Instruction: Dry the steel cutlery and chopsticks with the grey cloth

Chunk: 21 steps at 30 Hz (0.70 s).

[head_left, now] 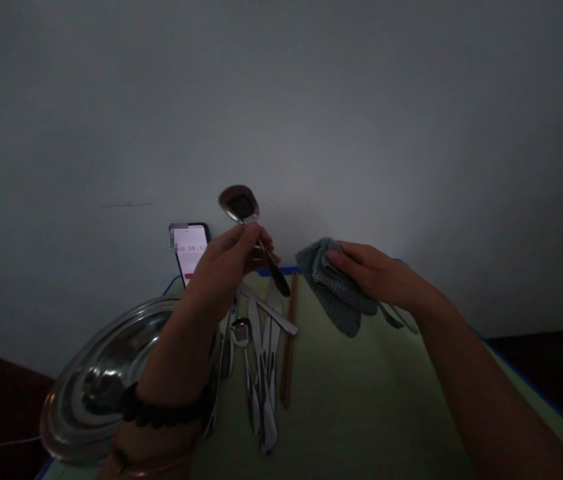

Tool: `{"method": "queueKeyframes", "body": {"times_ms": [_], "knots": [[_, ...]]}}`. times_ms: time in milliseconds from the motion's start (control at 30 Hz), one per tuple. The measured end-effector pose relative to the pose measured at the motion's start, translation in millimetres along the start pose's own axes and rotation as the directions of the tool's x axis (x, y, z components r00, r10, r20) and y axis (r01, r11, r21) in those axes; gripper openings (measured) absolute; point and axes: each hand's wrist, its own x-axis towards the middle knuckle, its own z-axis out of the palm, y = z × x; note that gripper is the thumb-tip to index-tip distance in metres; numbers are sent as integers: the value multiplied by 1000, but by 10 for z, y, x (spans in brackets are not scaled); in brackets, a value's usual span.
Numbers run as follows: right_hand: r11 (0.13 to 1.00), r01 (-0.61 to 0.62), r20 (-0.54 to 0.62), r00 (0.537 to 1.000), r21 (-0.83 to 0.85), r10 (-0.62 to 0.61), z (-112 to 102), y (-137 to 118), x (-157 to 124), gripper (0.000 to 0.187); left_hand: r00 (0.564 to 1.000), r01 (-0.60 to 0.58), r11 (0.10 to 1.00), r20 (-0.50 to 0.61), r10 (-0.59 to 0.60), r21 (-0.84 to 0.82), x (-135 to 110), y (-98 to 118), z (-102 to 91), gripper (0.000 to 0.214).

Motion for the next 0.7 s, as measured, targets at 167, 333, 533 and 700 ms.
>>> {"method": "queueKeyframes", "body": {"times_ms": [167, 333, 533, 700], "knots": [[910, -79, -141, 979, 408, 148, 41, 106, 58, 40, 941, 86, 849, 237, -241, 521, -103, 72, 71, 31], [727, -116, -65, 974, 677, 216, 89, 197, 102, 45, 943, -66, 666, 265, -202, 743, -106, 44, 126, 35], [860, -114, 46, 993, 497, 105, 107, 43, 51, 39, 920, -145, 530, 311, -239, 835, -88, -10, 142, 36], [990, -30, 72, 997, 136, 20, 102, 13, 40, 28, 843, -168, 568, 417, -341, 805, -141, 38, 73, 32]]}}
